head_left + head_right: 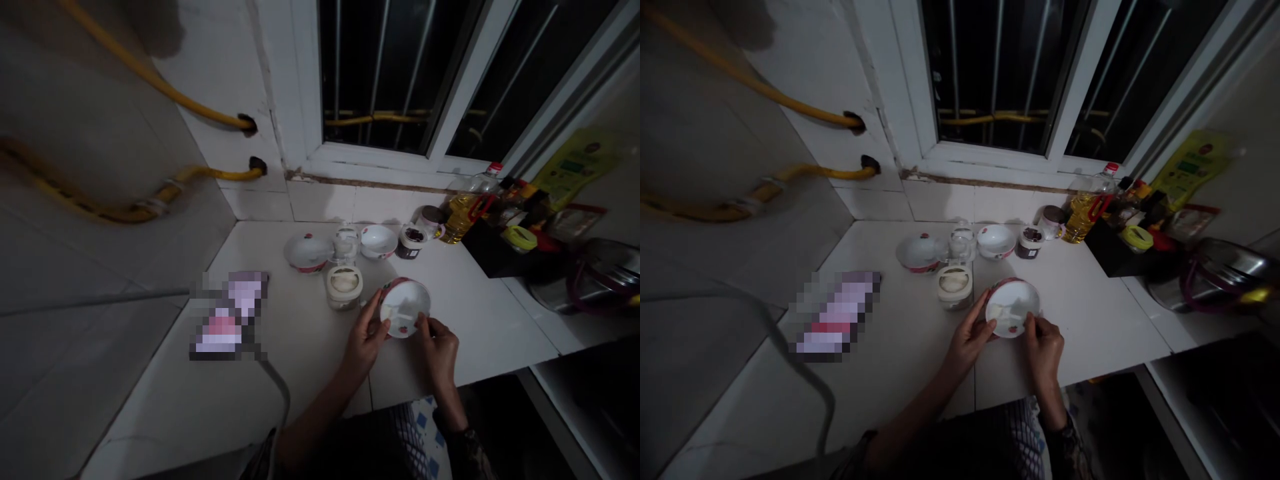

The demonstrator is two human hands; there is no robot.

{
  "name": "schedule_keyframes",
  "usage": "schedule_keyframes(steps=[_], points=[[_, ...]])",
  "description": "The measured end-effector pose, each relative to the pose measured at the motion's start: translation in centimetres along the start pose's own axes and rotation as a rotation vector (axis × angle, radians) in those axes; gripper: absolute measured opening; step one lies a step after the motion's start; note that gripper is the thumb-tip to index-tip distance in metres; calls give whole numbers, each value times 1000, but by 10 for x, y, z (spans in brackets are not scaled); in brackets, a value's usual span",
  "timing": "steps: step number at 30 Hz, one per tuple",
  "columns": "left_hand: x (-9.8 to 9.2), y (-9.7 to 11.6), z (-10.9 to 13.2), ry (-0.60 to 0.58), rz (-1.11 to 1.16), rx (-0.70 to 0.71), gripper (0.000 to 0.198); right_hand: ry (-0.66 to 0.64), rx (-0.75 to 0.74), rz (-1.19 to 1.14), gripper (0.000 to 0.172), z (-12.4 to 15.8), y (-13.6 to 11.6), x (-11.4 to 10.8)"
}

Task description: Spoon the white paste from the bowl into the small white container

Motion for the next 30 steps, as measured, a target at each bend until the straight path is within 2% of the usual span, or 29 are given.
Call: schedule_keyframes(steps=[3, 8, 15, 26, 30], points=[[-1, -1, 0, 17, -7, 7, 76, -7, 211, -210, 59, 7, -1, 10], [0, -1, 0, 47, -7, -74, 85, 8, 325, -331, 60, 3, -5, 7], [2, 6, 1, 111, 8, -114, 85, 23, 313, -353, 59, -8, -11, -4], [-1, 4, -2, 159, 0, -118, 88, 6, 321, -423, 56, -18, 0, 1], [-1, 3, -2, 172, -21, -124, 85, 11, 286, -413, 55, -25, -14, -3]])
Point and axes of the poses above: each hand's wrist, its own z-axis away from the middle knuckle, its own x-axis out of the palm, y = z × x, the point moved 2 cm from there along -z, towards the middle knuckle, and after that the axes turned 6 degrees about z, right-handed, at the moved point
